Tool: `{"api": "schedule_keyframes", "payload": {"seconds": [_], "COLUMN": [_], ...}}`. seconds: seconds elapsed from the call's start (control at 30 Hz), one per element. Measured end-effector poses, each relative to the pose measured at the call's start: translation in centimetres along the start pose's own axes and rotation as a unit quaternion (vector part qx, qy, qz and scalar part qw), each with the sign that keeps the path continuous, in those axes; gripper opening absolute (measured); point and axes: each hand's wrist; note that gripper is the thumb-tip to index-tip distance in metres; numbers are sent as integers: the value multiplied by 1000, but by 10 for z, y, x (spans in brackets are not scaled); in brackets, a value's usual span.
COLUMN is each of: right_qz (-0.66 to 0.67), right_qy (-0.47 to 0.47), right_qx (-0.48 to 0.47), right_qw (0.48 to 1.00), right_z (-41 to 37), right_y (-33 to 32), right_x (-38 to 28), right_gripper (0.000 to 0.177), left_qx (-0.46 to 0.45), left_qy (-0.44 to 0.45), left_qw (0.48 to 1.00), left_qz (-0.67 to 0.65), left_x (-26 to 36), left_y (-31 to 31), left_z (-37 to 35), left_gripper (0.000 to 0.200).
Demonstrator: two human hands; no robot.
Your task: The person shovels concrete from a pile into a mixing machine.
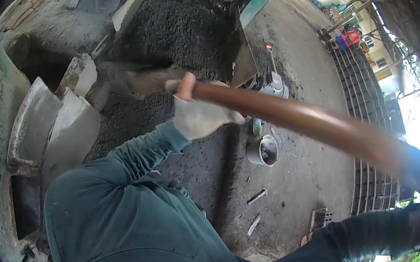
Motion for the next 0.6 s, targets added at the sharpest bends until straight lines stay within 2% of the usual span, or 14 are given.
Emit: {"api": "schedule_keyframes", "payload": {"seconds": [0.07,0.1,0.13,0.2,0.23,0.27,0.3,0.33,0.37,0.43,0.47,0.5,0.53,0.6], "right_qz": [81,123,136,148,154,154,164,157,138,123,111,103,95,37], "right_qy": [-1,1,103,295,387,472,513,503,559,631,644,674,697,864], "right_qx": [-58,-89,-144,-213,-227,-234,-251,-241,-274,-324,-273,-204,-131,-229], "right_qw": [995,988,975,920,880,836,804,815,770,694,706,702,698,446], "right_z": [11,14,8,0,-3,-6,-9,-32,-45,-70,-97,-115,-131,-145], "right_y": [44,60,63,72,78,84,79,71,52,16,1,-2,-7,-30], "right_x": [-21,-34,-62,-127,-164,-201,-217,-234,-257,-304,-340,-371,-402,-444], "right_gripper": [36,38,28,12,10,16,15,27,30,29,27,23,19,13], "left_qx": [-9,57,124,168,192,218,228,249,308,325,351,171,305,436], "left_qy": [47,67,87,83,62,35,22,-11,5,0,-34,-95,-17,29], "left_qw": [999,996,988,982,979,975,973,967,946,931,911,962,928,869], "left_qz": [16,14,13,5,3,3,27,58,106,166,212,191,214,231], "left_x": [55,82,110,163,190,210,218,223,220,217,222,251,231,223], "left_y": [-37,-45,-53,-88,-115,-141,-154,-165,-160,-170,-179,-241,-207,-221], "left_z": [36,54,72,107,127,138,144,144,145,156,163,178,184,212], "left_gripper": [81,79,77,73,70,67,65,66,70,75,53,39,34,30]}}
Point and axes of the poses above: each hand's wrist, its own z-axis towards the middle knuckle, its own y-axis out of the palm, x = y × z, and after that the axes turned 2 degrees about z, right-handed
